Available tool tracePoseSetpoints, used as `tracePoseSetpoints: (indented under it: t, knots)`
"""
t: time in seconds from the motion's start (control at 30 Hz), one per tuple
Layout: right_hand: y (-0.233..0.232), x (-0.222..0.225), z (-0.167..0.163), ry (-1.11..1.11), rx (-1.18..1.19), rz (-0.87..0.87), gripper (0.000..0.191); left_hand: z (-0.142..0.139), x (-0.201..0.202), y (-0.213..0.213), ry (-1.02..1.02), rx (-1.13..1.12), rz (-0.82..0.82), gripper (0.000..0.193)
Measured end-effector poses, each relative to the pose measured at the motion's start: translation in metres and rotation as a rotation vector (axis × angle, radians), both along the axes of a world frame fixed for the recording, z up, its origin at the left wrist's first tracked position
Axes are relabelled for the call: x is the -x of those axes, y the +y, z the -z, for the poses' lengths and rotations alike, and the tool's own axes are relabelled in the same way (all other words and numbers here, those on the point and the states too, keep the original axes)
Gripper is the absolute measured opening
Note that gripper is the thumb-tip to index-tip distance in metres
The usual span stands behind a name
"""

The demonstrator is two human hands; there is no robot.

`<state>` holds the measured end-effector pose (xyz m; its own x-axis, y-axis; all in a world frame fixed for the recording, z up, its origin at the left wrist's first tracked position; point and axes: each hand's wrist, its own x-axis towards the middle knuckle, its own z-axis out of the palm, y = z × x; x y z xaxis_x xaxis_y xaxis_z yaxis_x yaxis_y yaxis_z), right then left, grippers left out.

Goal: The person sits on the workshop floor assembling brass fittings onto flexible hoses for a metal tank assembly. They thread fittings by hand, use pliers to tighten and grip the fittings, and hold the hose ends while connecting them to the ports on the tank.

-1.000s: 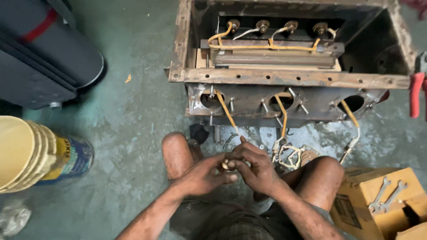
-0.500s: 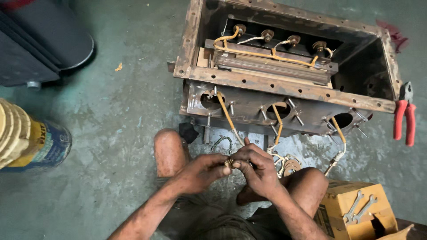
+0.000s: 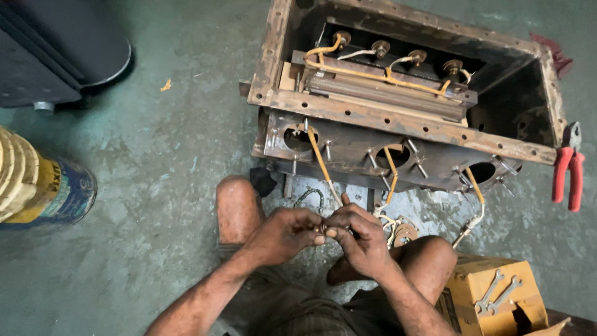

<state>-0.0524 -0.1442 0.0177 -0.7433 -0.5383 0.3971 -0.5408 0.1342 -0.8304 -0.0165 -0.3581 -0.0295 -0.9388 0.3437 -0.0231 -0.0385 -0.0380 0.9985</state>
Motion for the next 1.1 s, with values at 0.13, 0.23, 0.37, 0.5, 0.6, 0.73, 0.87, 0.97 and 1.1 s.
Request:
tracePoseSetpoints:
  t: [0.13,0.23,0.37,0.5,0.6,0.73,0.87,0.97,1.1]
  knots:
    - [-0.004,-0.001,0.002,0.041,-0.027,0.031,0.010,-0.004,0.001,0.018,0.149,0.241,-0.253,0.049]
    - [-0.004,-0.002,0.001,0.031,-0.044,0.029,0.009,-0.007,0.004,0.012,0.106,0.266,-0.079,0.063]
    - [-0.001,-0.004,0.001,0.007,-0.015,-0.007,0.008,-0.009,0.008,-0.007,-0.164,-0.156,0.201,0.043]
    - [-0.004,-0.003,0.004,0.018,0.012,0.023,0.008,-0.015,0.002,0.005,0.032,0.278,-0.066,0.040]
    - [-0.004,-0.003,0.006,0.042,0.007,0.027,0.008,-0.021,0.001,0.015,0.037,0.371,-0.138,0.063]
    - [-0.001,-0.004,0.006,0.001,0.020,0.029,0.009,-0.017,0.007,-0.001,-0.053,-0.097,0.130,0.059]
    - [0.000,-0.005,0.006,0.010,0.068,0.021,0.008,0.003,0.008,-0.004,-0.165,-0.315,0.109,0.041]
    - [-0.001,-0.004,0.007,0.044,0.040,0.054,0.008,0.015,0.002,0.012,0.398,0.213,-0.256,0.043]
    - [0.002,-0.001,0.007,0.041,0.038,0.029,0.006,0.014,0.004,0.018,0.129,0.089,-0.178,0.059]
